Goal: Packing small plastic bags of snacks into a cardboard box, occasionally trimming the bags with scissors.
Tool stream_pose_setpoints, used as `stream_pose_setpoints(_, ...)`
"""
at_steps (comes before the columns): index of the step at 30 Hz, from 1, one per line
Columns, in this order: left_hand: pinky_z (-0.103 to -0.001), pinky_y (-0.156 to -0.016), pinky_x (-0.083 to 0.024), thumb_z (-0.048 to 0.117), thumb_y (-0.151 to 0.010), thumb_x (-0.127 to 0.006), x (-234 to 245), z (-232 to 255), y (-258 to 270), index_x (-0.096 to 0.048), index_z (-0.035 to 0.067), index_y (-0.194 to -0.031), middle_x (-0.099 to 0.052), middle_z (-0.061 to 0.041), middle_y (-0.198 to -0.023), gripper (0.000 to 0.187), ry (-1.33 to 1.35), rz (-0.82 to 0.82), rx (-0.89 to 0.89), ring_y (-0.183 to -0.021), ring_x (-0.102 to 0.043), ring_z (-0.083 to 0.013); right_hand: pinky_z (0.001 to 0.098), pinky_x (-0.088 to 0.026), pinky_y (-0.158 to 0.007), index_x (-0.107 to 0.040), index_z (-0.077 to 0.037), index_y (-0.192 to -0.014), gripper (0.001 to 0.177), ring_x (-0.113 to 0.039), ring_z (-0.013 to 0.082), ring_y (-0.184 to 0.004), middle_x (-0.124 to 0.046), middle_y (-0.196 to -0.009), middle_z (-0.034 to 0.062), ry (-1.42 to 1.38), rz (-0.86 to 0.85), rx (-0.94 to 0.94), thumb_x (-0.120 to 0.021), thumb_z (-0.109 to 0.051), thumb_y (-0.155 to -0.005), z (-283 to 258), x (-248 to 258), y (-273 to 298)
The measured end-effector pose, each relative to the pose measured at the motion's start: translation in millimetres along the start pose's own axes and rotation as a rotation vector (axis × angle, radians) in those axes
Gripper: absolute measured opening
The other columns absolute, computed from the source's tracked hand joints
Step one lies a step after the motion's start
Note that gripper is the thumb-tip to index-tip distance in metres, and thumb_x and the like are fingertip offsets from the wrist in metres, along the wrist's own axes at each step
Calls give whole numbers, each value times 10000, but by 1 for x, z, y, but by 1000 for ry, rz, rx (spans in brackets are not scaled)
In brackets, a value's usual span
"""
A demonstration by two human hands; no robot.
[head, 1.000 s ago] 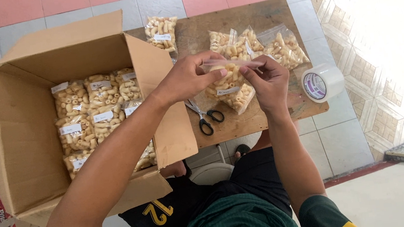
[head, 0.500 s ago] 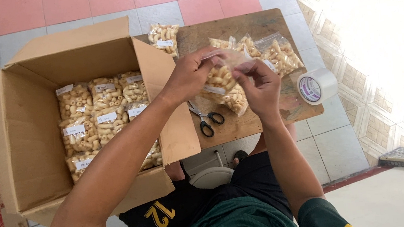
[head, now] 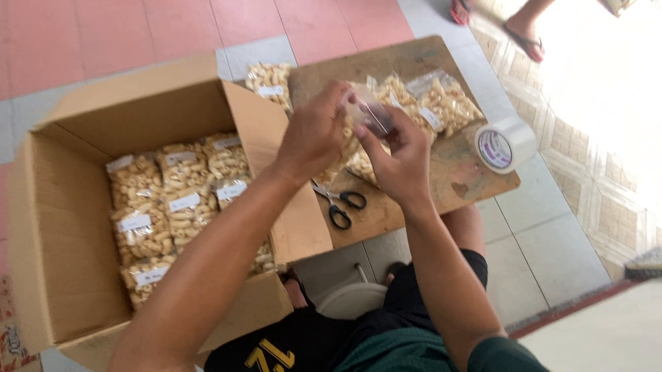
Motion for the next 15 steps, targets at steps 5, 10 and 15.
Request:
stream_pose_setpoints(5,-471,-730,-522,138,-903,-479,-15,-1,1,-546,175,-1079,-629,-118,-808,192,-278,94,-284,-821,-670,-352,344,-563,-794,-694,8,-1095,204,-621,151,-855,-690,-927,140,-86,137,-120,-725,-106,-928,6,7,19)
stream_pose_setpoints(10,-432,-633,-521,99,-782,-537,-29,5,6,-545,110,-1004,-584,-101,-736,223,-438,110,-492,-701,-646,-326,314,-568,-782,-720,2,-1011,94,-623,114,-843,-696,-899,110,-73,234,-132,-707,-52,-935,17,16,31)
stream_pose_setpoints(15,-347,-672,-495,115,-786,-481,-29,13,9,-526,100,-945,-537,-66,-724,166,-572,166,-612,-726,-601,-252,262,-534,-731,-715,-12,-869,109,-560,75,-698,-621,-661,63,-52,327,-145,-758,-103,-911,10,15,31)
Point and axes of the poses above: each hand's wrist, its own y-axis away from the middle knuckle, its own x-axis out of the back of the hand, z = x × y, the point moved 6 cm from there along -y, towards the middle knuckle
